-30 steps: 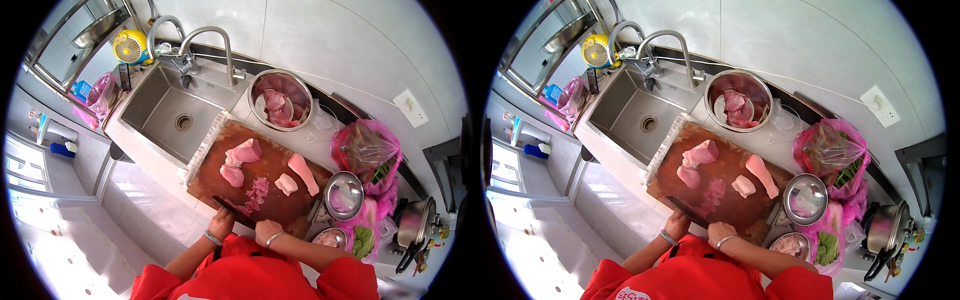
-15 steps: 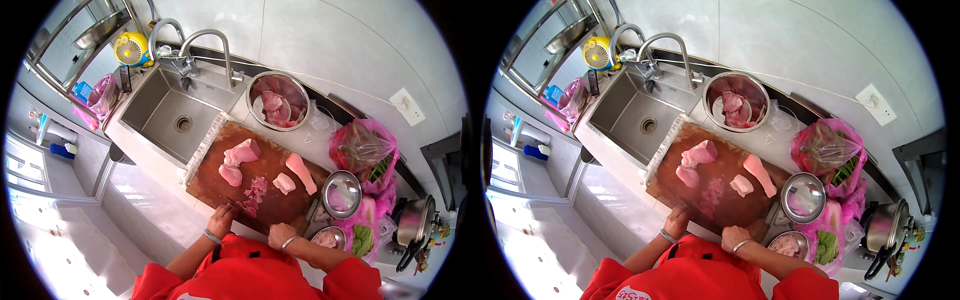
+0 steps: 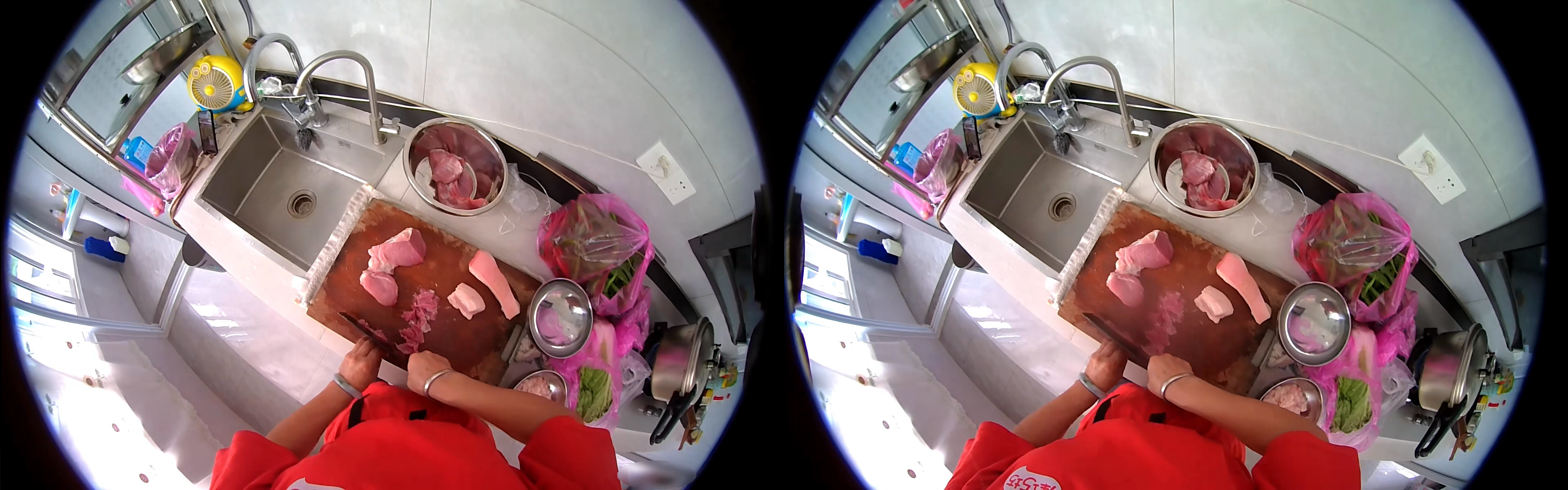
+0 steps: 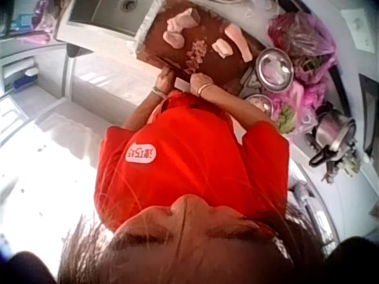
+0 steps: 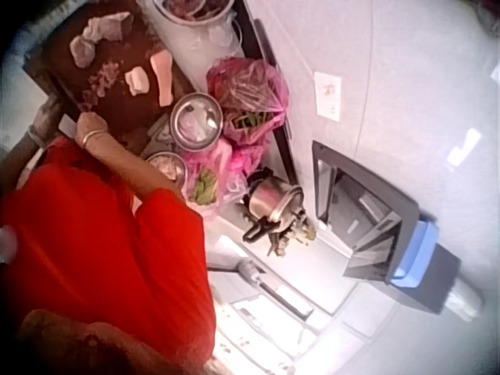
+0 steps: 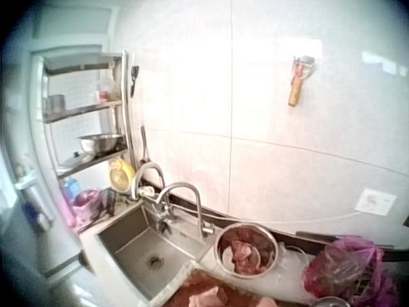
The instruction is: The person cuts pieces of raw meat on a wooden cutting board using a cleaver. They periodically wash the meat under running water in the sink and continue chopping the meat into smaller pieces.
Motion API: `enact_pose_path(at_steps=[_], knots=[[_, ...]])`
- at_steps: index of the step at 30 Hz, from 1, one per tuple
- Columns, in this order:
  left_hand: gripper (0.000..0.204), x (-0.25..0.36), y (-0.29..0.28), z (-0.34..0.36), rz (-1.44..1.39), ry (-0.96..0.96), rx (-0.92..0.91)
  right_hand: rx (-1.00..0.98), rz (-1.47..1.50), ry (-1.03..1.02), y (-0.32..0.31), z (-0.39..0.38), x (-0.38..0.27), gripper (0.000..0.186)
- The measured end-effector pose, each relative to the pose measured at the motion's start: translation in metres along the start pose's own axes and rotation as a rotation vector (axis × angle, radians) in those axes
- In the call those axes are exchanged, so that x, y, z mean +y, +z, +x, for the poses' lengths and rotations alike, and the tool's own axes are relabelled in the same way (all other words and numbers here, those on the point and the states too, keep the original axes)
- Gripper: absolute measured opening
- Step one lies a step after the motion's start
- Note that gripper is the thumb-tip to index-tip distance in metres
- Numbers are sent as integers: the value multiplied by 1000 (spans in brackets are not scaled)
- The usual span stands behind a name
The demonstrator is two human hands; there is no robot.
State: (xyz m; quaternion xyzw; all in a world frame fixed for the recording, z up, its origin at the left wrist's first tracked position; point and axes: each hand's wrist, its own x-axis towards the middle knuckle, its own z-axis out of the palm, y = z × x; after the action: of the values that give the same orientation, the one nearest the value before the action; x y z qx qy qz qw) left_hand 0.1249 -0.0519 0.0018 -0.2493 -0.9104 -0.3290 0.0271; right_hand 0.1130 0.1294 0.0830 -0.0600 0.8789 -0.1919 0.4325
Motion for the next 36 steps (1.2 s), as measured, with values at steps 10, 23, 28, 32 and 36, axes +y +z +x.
enact_pose_path(at_steps=[10, 23, 28, 32, 36], knots=[[23, 11, -1, 1, -72, -36, 126, -29, -35, 122, -1, -35, 38, 25], [24, -2, 16, -14, 106, 21, 67, -15, -59, 34, 13, -38, 32, 26], [24, -2, 16, -13, 95, 33, 57, -35, -40, 7, 9, -20, 19, 24], [25, -6, 14, -14, 131, 50, 29, -14, 4, -1, 3, -1, -2, 23], [28, -5, 11, -14, 114, 30, 24, -41, -51, 10, 1, -11, 16, 24]])
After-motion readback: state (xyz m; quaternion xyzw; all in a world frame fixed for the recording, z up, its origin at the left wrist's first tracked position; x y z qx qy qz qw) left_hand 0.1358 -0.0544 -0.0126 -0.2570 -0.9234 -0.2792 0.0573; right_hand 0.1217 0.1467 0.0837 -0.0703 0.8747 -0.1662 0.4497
